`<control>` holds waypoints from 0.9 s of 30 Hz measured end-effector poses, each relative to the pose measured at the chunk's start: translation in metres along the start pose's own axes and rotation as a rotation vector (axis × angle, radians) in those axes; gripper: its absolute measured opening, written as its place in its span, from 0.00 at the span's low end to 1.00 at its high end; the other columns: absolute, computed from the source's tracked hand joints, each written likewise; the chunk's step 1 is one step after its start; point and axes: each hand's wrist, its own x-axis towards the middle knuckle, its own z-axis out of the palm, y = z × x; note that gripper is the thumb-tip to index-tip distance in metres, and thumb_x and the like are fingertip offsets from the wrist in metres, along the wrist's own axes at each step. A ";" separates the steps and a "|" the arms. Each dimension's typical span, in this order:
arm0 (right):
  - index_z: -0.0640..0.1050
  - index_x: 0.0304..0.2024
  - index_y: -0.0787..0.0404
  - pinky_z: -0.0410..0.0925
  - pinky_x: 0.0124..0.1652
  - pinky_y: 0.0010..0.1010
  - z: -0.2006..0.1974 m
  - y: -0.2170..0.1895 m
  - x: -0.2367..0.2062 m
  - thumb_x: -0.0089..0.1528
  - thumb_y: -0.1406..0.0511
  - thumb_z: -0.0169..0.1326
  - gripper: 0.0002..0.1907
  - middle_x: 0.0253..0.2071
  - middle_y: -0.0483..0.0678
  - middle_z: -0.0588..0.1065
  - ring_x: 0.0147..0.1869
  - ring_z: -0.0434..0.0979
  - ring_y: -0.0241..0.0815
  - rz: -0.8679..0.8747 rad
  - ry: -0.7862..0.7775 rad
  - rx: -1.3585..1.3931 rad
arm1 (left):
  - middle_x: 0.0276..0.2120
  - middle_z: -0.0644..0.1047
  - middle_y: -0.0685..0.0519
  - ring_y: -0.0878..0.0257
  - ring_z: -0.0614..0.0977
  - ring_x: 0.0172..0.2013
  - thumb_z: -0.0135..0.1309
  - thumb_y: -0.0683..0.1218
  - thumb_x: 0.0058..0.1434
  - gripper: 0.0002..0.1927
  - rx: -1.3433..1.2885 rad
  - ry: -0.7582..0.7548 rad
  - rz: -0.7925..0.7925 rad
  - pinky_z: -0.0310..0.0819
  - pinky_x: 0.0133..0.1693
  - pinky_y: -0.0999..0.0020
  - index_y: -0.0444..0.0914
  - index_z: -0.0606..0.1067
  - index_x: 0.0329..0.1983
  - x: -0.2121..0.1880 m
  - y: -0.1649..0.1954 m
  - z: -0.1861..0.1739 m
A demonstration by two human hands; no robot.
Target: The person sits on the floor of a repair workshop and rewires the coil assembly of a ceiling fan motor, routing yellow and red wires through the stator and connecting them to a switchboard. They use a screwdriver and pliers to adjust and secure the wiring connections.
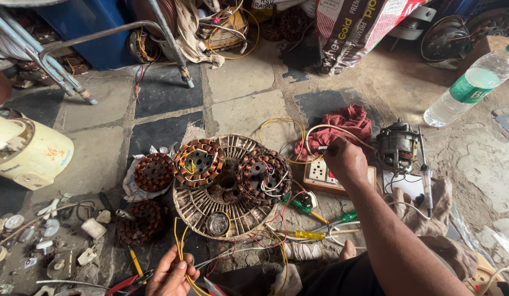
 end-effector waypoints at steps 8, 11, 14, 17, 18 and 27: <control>0.81 0.35 0.59 0.74 0.40 0.44 0.000 -0.002 0.000 0.56 0.56 0.62 0.14 0.31 0.53 0.81 0.38 0.83 0.55 -0.079 -0.001 0.028 | 0.42 0.78 0.43 0.60 0.79 0.36 0.45 0.33 0.65 0.26 0.021 -0.039 0.039 0.79 0.41 0.56 0.37 0.69 0.67 -0.002 0.000 0.002; 0.81 0.35 0.60 0.74 0.40 0.44 0.000 -0.001 0.000 0.56 0.56 0.62 0.15 0.31 0.54 0.81 0.38 0.83 0.55 -0.091 -0.004 0.015 | 0.42 0.78 0.43 0.59 0.79 0.37 0.45 0.33 0.65 0.25 0.027 -0.011 0.045 0.79 0.42 0.56 0.36 0.70 0.66 -0.003 0.000 0.004; 0.81 0.34 0.60 0.74 0.41 0.44 0.000 -0.001 0.000 0.56 0.55 0.62 0.15 0.31 0.55 0.81 0.38 0.83 0.55 -0.089 -0.027 0.011 | 0.43 0.78 0.43 0.60 0.80 0.37 0.45 0.33 0.65 0.24 0.015 0.000 0.039 0.79 0.43 0.55 0.35 0.70 0.65 -0.004 0.000 0.004; 0.81 0.34 0.60 0.74 0.41 0.44 0.001 0.000 -0.001 0.56 0.55 0.62 0.16 0.31 0.55 0.81 0.38 0.83 0.55 -0.083 -0.048 0.002 | 0.43 0.78 0.42 0.59 0.80 0.38 0.45 0.33 0.65 0.22 0.004 -0.015 0.006 0.79 0.44 0.54 0.35 0.70 0.62 -0.003 0.001 0.002; 0.81 0.34 0.60 0.74 0.41 0.44 0.001 0.000 -0.001 0.56 0.55 0.62 0.16 0.31 0.56 0.81 0.38 0.83 0.56 -0.081 -0.051 0.002 | 0.43 0.78 0.42 0.59 0.80 0.39 0.45 0.32 0.64 0.21 0.002 -0.024 -0.007 0.79 0.44 0.54 0.35 0.71 0.61 -0.002 0.001 0.001; 0.80 0.34 0.61 0.74 0.42 0.44 0.002 0.001 -0.001 0.56 0.54 0.62 0.17 0.31 0.56 0.81 0.39 0.83 0.56 -0.103 -0.043 0.003 | 0.45 0.78 0.43 0.58 0.81 0.43 0.44 0.32 0.66 0.13 0.028 -0.080 0.012 0.78 0.49 0.53 0.33 0.73 0.52 -0.002 -0.004 -0.003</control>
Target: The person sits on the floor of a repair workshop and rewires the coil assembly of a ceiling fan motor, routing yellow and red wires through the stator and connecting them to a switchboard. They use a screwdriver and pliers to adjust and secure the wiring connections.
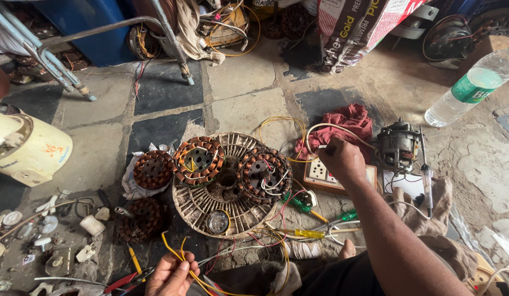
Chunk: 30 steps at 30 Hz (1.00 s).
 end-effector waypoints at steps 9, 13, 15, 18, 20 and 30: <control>0.80 0.35 0.60 0.73 0.41 0.46 0.003 0.007 0.001 0.57 0.52 0.63 0.18 0.32 0.56 0.81 0.38 0.83 0.57 -0.024 0.008 -0.038 | 0.45 0.78 0.45 0.57 0.81 0.43 0.47 0.33 0.63 0.13 -0.101 -0.011 0.061 0.76 0.49 0.53 0.36 0.72 0.49 -0.001 -0.010 -0.003; 0.82 0.38 0.59 0.74 0.41 0.44 0.008 0.011 0.003 0.55 0.50 0.64 0.20 0.34 0.55 0.81 0.38 0.83 0.55 -0.051 -0.008 -0.019 | 0.45 0.78 0.47 0.59 0.80 0.43 0.49 0.35 0.65 0.10 -0.149 -0.051 0.103 0.76 0.49 0.56 0.36 0.72 0.49 -0.010 -0.015 -0.005; 0.83 0.37 0.59 0.74 0.41 0.45 0.009 0.012 0.003 0.55 0.49 0.65 0.21 0.32 0.55 0.81 0.38 0.83 0.55 -0.038 -0.015 -0.067 | 0.44 0.78 0.48 0.60 0.80 0.42 0.49 0.36 0.65 0.09 -0.134 -0.017 0.072 0.76 0.50 0.58 0.37 0.72 0.48 -0.010 -0.016 -0.005; 0.84 0.37 0.60 0.74 0.41 0.44 0.008 0.012 0.003 0.55 0.49 0.66 0.21 0.32 0.54 0.82 0.38 0.83 0.54 -0.030 -0.046 -0.071 | 0.43 0.78 0.49 0.60 0.80 0.41 0.48 0.36 0.66 0.10 -0.111 -0.002 0.070 0.76 0.49 0.58 0.36 0.73 0.49 -0.011 -0.016 -0.005; 0.83 0.36 0.60 0.75 0.40 0.42 0.008 0.010 0.001 0.56 0.50 0.65 0.21 0.32 0.53 0.82 0.37 0.84 0.51 -0.064 -0.065 -0.021 | 0.43 0.78 0.49 0.61 0.80 0.41 0.48 0.36 0.66 0.09 -0.096 0.019 0.056 0.76 0.48 0.58 0.35 0.74 0.49 -0.011 -0.015 -0.005; 0.80 0.48 0.59 0.77 0.39 0.32 0.002 -0.006 -0.023 0.59 0.63 0.62 0.15 0.39 0.49 0.84 0.38 0.87 0.41 -0.280 -0.251 0.247 | 0.42 0.78 0.48 0.62 0.78 0.39 0.48 0.35 0.65 0.10 -0.079 0.068 0.034 0.76 0.45 0.62 0.35 0.73 0.49 0.003 -0.017 0.006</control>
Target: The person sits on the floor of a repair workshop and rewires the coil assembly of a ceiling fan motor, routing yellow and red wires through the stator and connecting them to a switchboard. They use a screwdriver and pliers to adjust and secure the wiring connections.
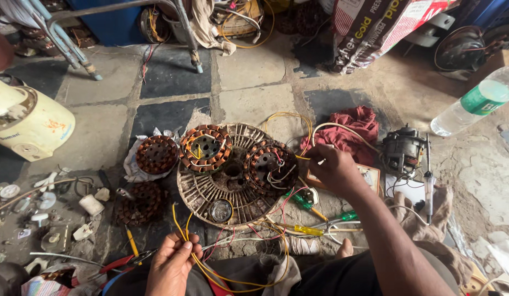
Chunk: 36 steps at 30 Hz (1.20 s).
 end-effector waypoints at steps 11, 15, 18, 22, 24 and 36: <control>0.72 0.62 0.56 0.78 0.40 0.30 0.020 -0.008 -0.016 0.53 0.65 0.68 0.35 0.47 0.49 0.79 0.44 0.83 0.38 0.019 -0.121 0.186 | 0.42 0.77 0.47 0.61 0.79 0.40 0.47 0.35 0.65 0.09 0.031 0.018 -0.012 0.77 0.45 0.61 0.34 0.73 0.48 0.006 -0.005 -0.005; 0.79 0.55 0.55 0.77 0.40 0.29 0.028 -0.014 -0.012 0.54 0.63 0.69 0.27 0.42 0.48 0.79 0.41 0.82 0.36 0.013 -0.064 0.078 | 0.42 0.77 0.47 0.61 0.79 0.40 0.47 0.35 0.65 0.10 0.038 0.028 -0.008 0.76 0.45 0.61 0.34 0.72 0.48 0.006 -0.008 -0.006; 0.80 0.52 0.56 0.77 0.39 0.29 0.032 -0.019 -0.013 0.53 0.64 0.68 0.23 0.42 0.48 0.76 0.37 0.81 0.37 0.021 -0.009 0.065 | 0.42 0.77 0.46 0.60 0.79 0.39 0.46 0.34 0.66 0.09 0.055 0.021 -0.028 0.77 0.45 0.60 0.34 0.72 0.48 0.008 -0.006 -0.007; 0.79 0.49 0.58 0.77 0.38 0.32 0.037 -0.021 -0.015 0.54 0.66 0.66 0.20 0.42 0.49 0.76 0.37 0.81 0.40 0.000 0.040 0.134 | 0.42 0.78 0.44 0.59 0.80 0.40 0.45 0.34 0.66 0.11 0.082 0.023 -0.076 0.77 0.45 0.58 0.34 0.72 0.50 0.010 -0.003 -0.007; 0.78 0.49 0.60 0.77 0.39 0.32 0.041 -0.021 -0.015 0.55 0.66 0.65 0.19 0.42 0.50 0.76 0.38 0.82 0.40 0.018 0.053 0.138 | 0.42 0.78 0.44 0.59 0.80 0.40 0.45 0.34 0.66 0.11 0.074 0.021 -0.073 0.77 0.46 0.58 0.34 0.72 0.50 0.010 -0.003 -0.007; 0.76 0.49 0.65 0.77 0.43 0.35 0.053 -0.010 -0.012 0.57 0.66 0.62 0.19 0.44 0.55 0.77 0.43 0.85 0.45 0.094 0.054 0.221 | 0.43 0.79 0.45 0.59 0.80 0.40 0.46 0.34 0.65 0.14 0.035 -0.030 -0.037 0.77 0.44 0.57 0.36 0.72 0.53 0.012 -0.001 -0.004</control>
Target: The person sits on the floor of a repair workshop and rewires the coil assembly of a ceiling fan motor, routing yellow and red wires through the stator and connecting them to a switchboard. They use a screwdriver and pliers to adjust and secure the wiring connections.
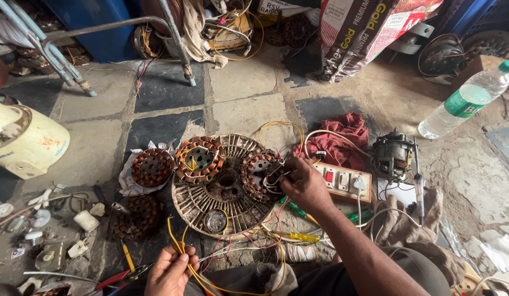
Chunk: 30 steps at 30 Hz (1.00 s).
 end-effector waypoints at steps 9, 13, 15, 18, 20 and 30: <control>0.77 0.54 0.56 0.77 0.45 0.36 -0.040 0.011 -0.003 0.57 0.62 0.61 0.22 0.45 0.53 0.80 0.46 0.84 0.45 0.203 -0.139 -0.169 | 0.42 0.78 0.45 0.60 0.81 0.39 0.47 0.33 0.64 0.14 -0.007 -0.012 0.049 0.79 0.44 0.59 0.34 0.71 0.52 -0.001 0.003 0.001; 0.81 0.57 0.43 0.76 0.41 0.39 -0.050 0.013 -0.046 0.58 0.65 0.53 0.24 0.34 0.54 0.82 0.37 0.85 0.50 0.170 -0.250 -0.464 | 0.41 0.77 0.45 0.60 0.79 0.33 0.45 0.33 0.65 0.14 0.052 0.298 0.131 0.80 0.36 0.62 0.35 0.69 0.53 0.004 0.000 0.016; 0.85 0.39 0.53 0.75 0.46 0.42 -0.036 0.009 -0.066 0.56 0.62 0.58 0.11 0.37 0.51 0.82 0.41 0.84 0.52 0.139 -0.410 -0.564 | 0.43 0.76 0.46 0.62 0.77 0.32 0.45 0.32 0.67 0.14 0.088 0.505 0.170 0.79 0.34 0.66 0.34 0.69 0.55 0.011 0.000 0.031; 0.85 0.39 0.53 0.75 0.46 0.43 -0.007 0.002 -0.085 0.54 0.62 0.56 0.12 0.36 0.53 0.82 0.42 0.83 0.52 0.082 -0.544 -0.451 | 0.43 0.76 0.48 0.64 0.78 0.33 0.46 0.33 0.69 0.13 0.152 0.622 0.183 0.77 0.34 0.71 0.35 0.70 0.55 0.017 0.005 0.046; 0.85 0.38 0.53 0.75 0.46 0.43 0.008 -0.004 -0.089 0.53 0.63 0.55 0.13 0.35 0.53 0.81 0.42 0.83 0.54 -0.024 -0.596 -0.402 | 0.42 0.77 0.48 0.63 0.79 0.33 0.46 0.33 0.68 0.14 0.160 0.634 0.174 0.77 0.33 0.71 0.35 0.71 0.55 0.019 0.010 0.052; 0.82 0.36 0.54 0.74 0.43 0.46 0.030 -0.007 -0.089 0.56 0.63 0.53 0.09 0.33 0.52 0.80 0.41 0.82 0.54 -0.083 -0.712 -0.485 | 0.38 0.77 0.51 0.62 0.79 0.28 0.45 0.31 0.61 0.16 0.060 0.866 0.179 0.70 0.26 0.72 0.43 0.69 0.46 0.028 0.019 0.065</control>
